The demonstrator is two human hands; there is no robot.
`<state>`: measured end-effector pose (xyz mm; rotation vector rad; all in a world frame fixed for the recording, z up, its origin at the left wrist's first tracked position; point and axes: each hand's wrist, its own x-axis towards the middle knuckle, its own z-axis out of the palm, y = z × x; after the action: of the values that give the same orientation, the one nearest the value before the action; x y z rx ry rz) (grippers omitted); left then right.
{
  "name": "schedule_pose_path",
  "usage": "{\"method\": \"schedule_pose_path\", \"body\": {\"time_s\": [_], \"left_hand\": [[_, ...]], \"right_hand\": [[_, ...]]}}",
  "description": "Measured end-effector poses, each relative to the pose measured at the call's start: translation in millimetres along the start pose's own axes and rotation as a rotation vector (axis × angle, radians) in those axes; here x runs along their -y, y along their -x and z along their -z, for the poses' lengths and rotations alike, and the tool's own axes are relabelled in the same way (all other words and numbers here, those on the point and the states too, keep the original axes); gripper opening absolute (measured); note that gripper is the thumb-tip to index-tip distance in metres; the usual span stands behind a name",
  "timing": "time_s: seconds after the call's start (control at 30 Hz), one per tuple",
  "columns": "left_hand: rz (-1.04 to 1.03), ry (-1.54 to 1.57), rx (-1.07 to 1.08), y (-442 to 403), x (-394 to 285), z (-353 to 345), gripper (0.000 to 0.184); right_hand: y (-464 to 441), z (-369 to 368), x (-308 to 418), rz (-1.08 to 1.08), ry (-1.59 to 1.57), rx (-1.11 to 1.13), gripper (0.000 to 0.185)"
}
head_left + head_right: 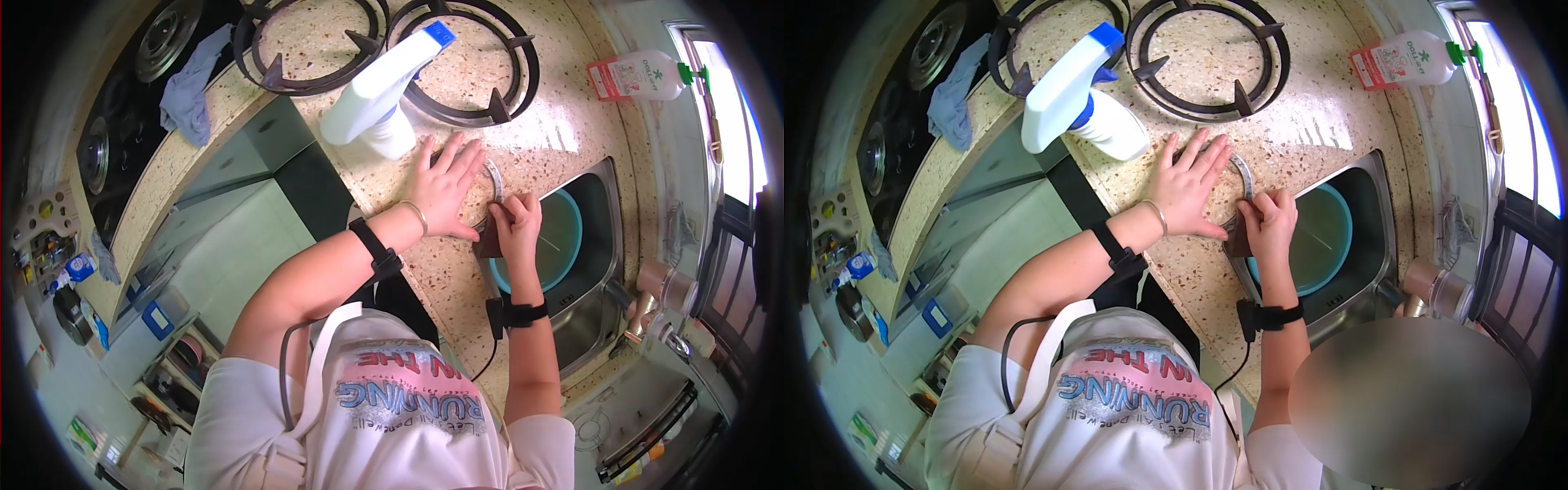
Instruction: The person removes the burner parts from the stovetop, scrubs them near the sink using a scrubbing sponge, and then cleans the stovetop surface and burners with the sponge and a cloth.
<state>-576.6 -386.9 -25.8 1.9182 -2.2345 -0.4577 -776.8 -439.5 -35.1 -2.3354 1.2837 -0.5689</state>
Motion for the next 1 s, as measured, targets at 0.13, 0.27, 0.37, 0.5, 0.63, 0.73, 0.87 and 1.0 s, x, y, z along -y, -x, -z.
{"method": "schedule_pose_path", "body": {"time_s": [0.13,0.27,0.37,0.5,0.63,0.73,0.87,1.0], "left_hand": [[-0.011,0.017,0.007,-2.8,3.9,0.7,0.129],[-0.011,0.036,0.015,1.0,3.4,-0.3,0.129],[-0.011,0.041,0.018,-2.0,4.7,2.5,0.129],[-0.020,0.030,0.015,-0.8,3.8,2.5,0.131],[-0.011,0.154,-0.153,3.0,7.8,-14.3,0.114],[0.091,0.182,-0.282,4.6,5.2,-6.2,0.078],[0.075,0.116,-0.370,-0.9,6.2,-19.2,0.040],[0.160,0.102,-0.221,-4.3,5.2,-16.7,0.027]], "right_hand": [[-56.0,-16.4,-2.3,0.035,0.141,-0.052,0.020],[-37.8,-6.6,-11.4,-0.029,0.266,-0.036,0.020],[16.4,7.5,0.7,-0.115,0.183,0.076,0.020],[-28.9,-2.8,-3.9,-0.089,0.299,0.002,0.017],[-71.2,-2.4,-25.5,0.024,0.190,-0.167,0.019],[-38.5,15.2,-68.5,-0.331,-0.321,-0.348,0.023],[-20.6,14.3,-75.7,-0.635,-0.902,-0.493,0.018],[-10.2,14.7,-65.1,-0.601,-1.100,-0.441,0.018]]}}
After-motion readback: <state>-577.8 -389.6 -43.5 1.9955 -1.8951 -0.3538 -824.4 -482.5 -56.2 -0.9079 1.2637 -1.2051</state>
